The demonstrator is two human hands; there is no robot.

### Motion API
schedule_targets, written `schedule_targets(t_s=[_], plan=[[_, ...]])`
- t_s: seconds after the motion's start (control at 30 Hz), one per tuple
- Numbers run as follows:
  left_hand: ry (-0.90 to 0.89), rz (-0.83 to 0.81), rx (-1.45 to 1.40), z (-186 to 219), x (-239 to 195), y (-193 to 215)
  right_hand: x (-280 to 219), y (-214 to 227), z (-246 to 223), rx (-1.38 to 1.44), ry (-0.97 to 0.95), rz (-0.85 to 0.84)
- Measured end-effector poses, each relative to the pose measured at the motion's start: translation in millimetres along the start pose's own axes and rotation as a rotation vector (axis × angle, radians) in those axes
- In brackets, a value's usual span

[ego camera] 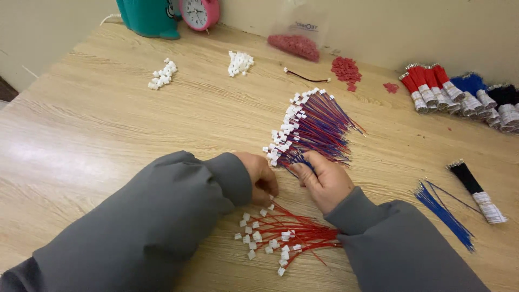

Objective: Organizing and separating a bundle of wires with connectors on a wooden table

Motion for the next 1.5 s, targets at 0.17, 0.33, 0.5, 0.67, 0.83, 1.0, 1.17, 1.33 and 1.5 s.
schedule_targets(t_s=[0.17, 0.33, 0.5, 0.67, 0.83, 1.0, 1.17, 1.33, 1.5], plan=[[-0.041, 0.012, -0.022, 13.7, -8.4, 3.8, 2.2, -2.1, 0.3, -0.012, -0.012, -0.024], [-0.085, 0.025, -0.004, 20.8, -6.7, -3.2, 1.4, -2.4, -0.5, 0.049, -0.017, -0.012], [-0.012, 0.059, -0.229, 27.7, -14.9, 9.3, 1.1, -0.3, 2.8, 0.077, -0.035, 0.021], [-0.004, 0.050, -0.161, 33.4, -18.3, 16.0, 2.3, 1.6, 1.6, -0.001, 0.052, 0.037], [-0.050, 0.080, -0.304, 30.3, -14.3, 13.2, 1.6, 4.5, 1.4, -0.001, 0.106, 0.014], [-0.010, 0.237, -0.708, 16.5, -6.1, 1.2, 0.8, 1.7, 11.9, 0.083, 0.019, 0.076], [0.027, 0.396, -0.968, -3.0, 15.3, -9.4, 2.4, 2.9, 12.0, 0.073, 0.031, 0.095], [0.069, 0.463, -1.043, 1.4, 14.6, -6.8, 1.6, 4.4, 8.7, 0.036, -0.018, 0.097], [-0.024, 0.519, -1.061, 9.1, 15.2, -8.6, 1.9, 4.3, 2.6, 0.041, 0.046, 0.064]])
Point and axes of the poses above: each hand's wrist, its own x-axis towards the middle knuckle, its own y-axis out of the back of the hand, z = x × y, the point moved 2 cm from there along x, towards the middle knuckle, and after that the axes turned 5 degrees about x, right-handed, at the moved point
